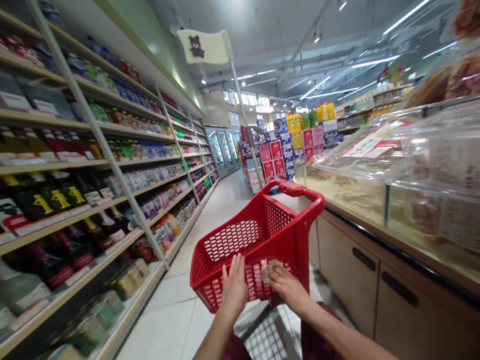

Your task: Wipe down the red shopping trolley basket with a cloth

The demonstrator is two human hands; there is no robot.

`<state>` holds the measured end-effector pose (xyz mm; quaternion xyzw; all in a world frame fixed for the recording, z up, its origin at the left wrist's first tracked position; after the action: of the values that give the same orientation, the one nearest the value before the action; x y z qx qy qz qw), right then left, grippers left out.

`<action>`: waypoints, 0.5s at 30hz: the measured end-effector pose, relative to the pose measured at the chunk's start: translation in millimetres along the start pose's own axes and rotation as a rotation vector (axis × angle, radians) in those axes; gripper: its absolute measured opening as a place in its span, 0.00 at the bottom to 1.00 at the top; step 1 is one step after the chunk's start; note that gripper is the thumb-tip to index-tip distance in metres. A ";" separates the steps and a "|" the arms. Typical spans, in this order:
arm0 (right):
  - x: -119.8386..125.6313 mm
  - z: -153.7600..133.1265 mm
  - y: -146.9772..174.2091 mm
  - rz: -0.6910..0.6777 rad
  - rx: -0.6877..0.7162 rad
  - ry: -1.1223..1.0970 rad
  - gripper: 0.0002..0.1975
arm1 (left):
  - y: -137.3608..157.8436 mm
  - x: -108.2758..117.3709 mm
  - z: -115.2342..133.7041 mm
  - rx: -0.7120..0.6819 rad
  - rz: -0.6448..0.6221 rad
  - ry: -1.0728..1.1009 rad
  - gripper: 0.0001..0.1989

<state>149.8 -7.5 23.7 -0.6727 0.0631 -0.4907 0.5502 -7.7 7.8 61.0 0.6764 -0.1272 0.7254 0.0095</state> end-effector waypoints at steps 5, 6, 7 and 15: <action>22.2 8.7 -19.2 0.033 -0.003 0.028 0.16 | -7.9 -1.1 11.5 -0.047 0.033 -0.034 0.36; 24.7 12.4 -23.4 0.030 -0.019 0.037 0.17 | -9.3 -2.3 15.0 -0.064 0.029 -0.040 0.36; 24.2 16.1 -24.0 0.011 -0.039 0.044 0.18 | -10.2 -3.7 18.0 -0.077 0.023 -0.047 0.36; 16.2 28.7 7.6 -0.070 -0.035 -0.043 0.14 | -9.6 -1.7 26.9 -0.056 -0.003 -0.095 0.38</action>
<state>182.4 -1.1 29.6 -0.6944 0.0362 -0.4938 0.5221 20.6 12.0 62.4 0.7098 -0.1470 0.6885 0.0235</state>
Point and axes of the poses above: each hand's wrist, its own y-axis away from the middle knuckle, its own x-axis out of the back of the hand, z = x × y, the point moved 4 cm from there along -y, towards the middle knuckle, and after that the axes turned 1 degree about -z, right-handed, at the moved point
